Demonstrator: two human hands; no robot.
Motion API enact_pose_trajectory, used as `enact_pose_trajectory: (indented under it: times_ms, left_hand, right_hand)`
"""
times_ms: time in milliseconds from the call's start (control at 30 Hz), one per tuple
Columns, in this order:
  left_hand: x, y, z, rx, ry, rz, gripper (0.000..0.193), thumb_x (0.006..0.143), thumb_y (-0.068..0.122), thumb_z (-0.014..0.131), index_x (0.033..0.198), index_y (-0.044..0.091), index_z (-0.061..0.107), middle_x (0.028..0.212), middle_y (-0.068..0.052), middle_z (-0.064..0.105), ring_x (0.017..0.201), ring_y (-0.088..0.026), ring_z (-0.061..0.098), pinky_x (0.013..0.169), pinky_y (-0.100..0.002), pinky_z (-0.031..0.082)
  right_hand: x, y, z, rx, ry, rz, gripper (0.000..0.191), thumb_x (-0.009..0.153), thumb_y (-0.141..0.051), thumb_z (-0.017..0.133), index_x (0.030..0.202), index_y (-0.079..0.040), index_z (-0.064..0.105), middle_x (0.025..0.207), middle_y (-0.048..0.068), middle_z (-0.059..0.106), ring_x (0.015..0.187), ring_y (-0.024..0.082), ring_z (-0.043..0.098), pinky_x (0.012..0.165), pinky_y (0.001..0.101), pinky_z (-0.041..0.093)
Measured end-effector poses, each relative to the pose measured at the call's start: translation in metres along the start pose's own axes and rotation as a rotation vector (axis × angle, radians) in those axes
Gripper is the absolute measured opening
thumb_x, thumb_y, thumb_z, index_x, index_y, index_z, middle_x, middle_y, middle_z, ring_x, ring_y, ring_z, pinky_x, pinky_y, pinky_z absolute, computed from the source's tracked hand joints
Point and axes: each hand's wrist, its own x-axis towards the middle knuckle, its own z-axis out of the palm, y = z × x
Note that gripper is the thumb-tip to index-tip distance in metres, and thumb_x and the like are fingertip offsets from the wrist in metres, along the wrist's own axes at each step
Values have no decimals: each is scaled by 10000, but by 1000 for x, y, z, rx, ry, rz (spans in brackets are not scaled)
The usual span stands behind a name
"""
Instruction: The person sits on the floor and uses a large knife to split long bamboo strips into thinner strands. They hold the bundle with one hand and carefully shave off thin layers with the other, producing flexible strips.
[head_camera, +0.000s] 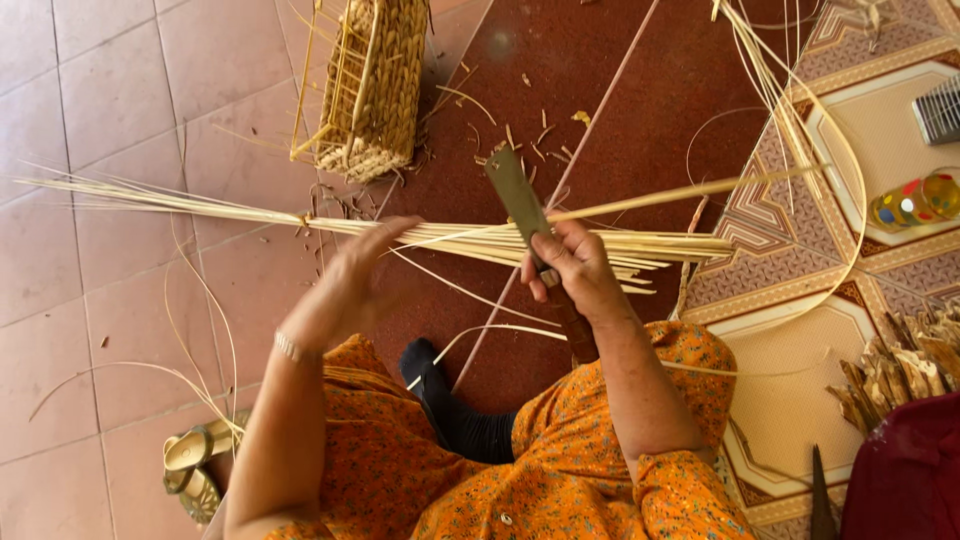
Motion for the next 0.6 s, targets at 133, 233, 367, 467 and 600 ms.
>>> enact_pose_trajectory:
  times_ms: [133,233,367,467,600]
  left_hand:
    - [-41,107,-35,-461,-5,587,501,852,168,796,1284,8,600,1166,-177,660,1049,-325,617,900,-412,485]
    - [-61,135,-48,-679,-68,782,413,872,179,782,1209,8,616,1085,-160,672,970,-307,630,840,-397,500]
    - [-33,105,-22,-791,-94,395,308,898,194,763,1109,8,636,978,-139,687,864,-283,647,760,-378,521]
    - [9,58,18,-98,272,32,248,918,204,749,1034,8,652,898,-123,699,785,-266,660,700,-363,537]
    - [9,19,68,-325,138,-71,310,968,163,761,1159,-18,597,1027,-97,711,961,-116,677,798,-267,553]
  right_hand:
    - [0,7,4,68,-32,50,256,1116,-208,556,1158,43,586,771,113,677,537,146,592,489,271,498]
    - [-2,5,9,77,-73,71,275,1077,-232,550,1201,10,593,750,103,669,523,137,586,474,261,493]
    - [-12,-1,19,100,-90,42,294,1064,-243,552,1214,7,596,730,103,658,513,141,581,455,261,489]
    - [-21,-5,25,114,-81,49,307,1079,-248,567,1202,33,589,732,110,656,515,146,570,452,265,479]
    - [-23,-7,28,81,-111,25,353,1073,-270,571,1220,49,603,710,113,651,500,155,570,446,273,481]
